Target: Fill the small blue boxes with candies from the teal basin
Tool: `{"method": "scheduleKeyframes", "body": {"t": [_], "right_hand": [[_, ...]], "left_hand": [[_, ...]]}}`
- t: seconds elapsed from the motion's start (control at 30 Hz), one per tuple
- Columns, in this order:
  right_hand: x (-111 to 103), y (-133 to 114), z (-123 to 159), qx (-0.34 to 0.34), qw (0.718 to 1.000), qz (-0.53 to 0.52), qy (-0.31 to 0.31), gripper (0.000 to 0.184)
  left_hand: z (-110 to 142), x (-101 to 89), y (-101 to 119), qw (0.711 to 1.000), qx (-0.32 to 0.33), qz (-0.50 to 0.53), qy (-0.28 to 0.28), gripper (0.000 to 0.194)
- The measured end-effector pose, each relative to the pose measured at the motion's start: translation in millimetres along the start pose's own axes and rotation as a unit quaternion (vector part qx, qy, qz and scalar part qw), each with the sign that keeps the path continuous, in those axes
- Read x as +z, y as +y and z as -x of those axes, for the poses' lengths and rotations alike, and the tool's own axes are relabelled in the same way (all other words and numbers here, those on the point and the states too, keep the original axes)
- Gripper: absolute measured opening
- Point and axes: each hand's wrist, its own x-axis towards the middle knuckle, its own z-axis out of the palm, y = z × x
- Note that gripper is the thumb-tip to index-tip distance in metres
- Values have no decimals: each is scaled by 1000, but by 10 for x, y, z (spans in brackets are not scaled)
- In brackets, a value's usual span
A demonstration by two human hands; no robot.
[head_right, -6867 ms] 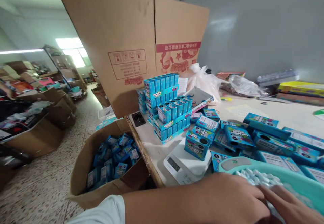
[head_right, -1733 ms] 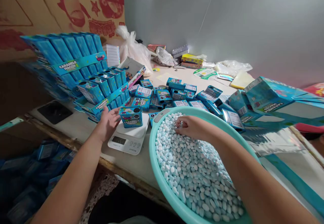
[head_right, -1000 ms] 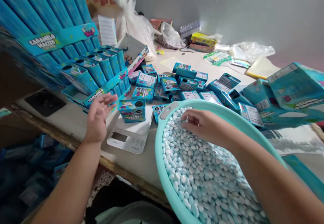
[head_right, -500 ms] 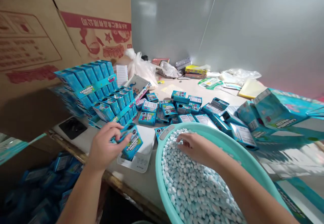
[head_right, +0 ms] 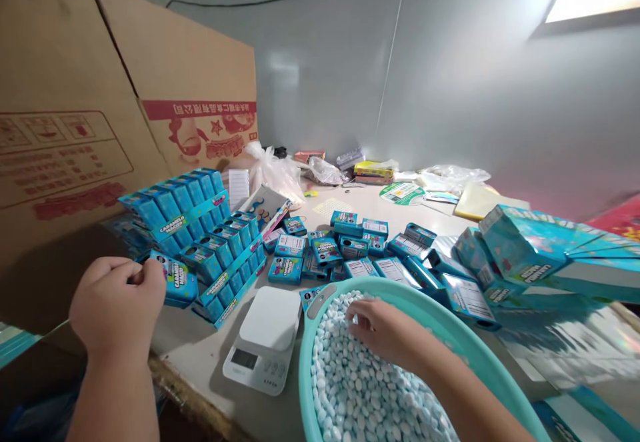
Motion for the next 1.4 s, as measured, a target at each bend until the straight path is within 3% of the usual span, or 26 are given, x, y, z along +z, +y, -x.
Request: {"method": "scheduleKeyframes", "body": {"t": [0.4, 0.53, 0.6, 0.67, 0.73, 0.83, 0.93, 1.03, 1.17, 1.3, 1.4], "right_hand": [[75, 163, -23, 39, 998, -49, -29, 23], [86, 206, -15, 37, 997, -67, -30, 22], [79, 204, -14, 38, 997, -68, -25, 22], [60, 174, -19, 39, 997, -64, -14, 24], [37, 128, -25, 37, 998, -60, -1, 24], [18, 82, -29, 29, 998, -60, 22, 23], [24, 100, -33, 41, 997, -53, 30, 25], [39, 148, -44, 54, 997, -46, 31, 27], [51, 184, -61, 65, 997, -44, 16, 28], [58, 185, -71, 76, 996, -49, 4, 26], [60, 178, -90, 65, 997, -35, 8, 12]], "left_hand": [[121, 415, -37, 998, -50, 9, 26, 41], [211, 574, -51, 982, -144, 84, 83, 39], [256, 656, -36, 957, -215, 148, 126, 35], [291, 722, -1, 933, -246, 216, 148, 27], [312, 756, 31, 937, -207, 249, 132, 24], [303, 750, 0, 974, -77, 197, 76, 23], [239, 723, -154, 986, 31, 151, 59, 23], [160, 724, -352, 985, 73, 145, 60, 25], [145, 753, -489, 980, 55, 142, 126, 35], [258, 724, -429, 965, -77, 166, 190, 53], [372, 659, -346, 963, -123, 161, 179, 53]]}}
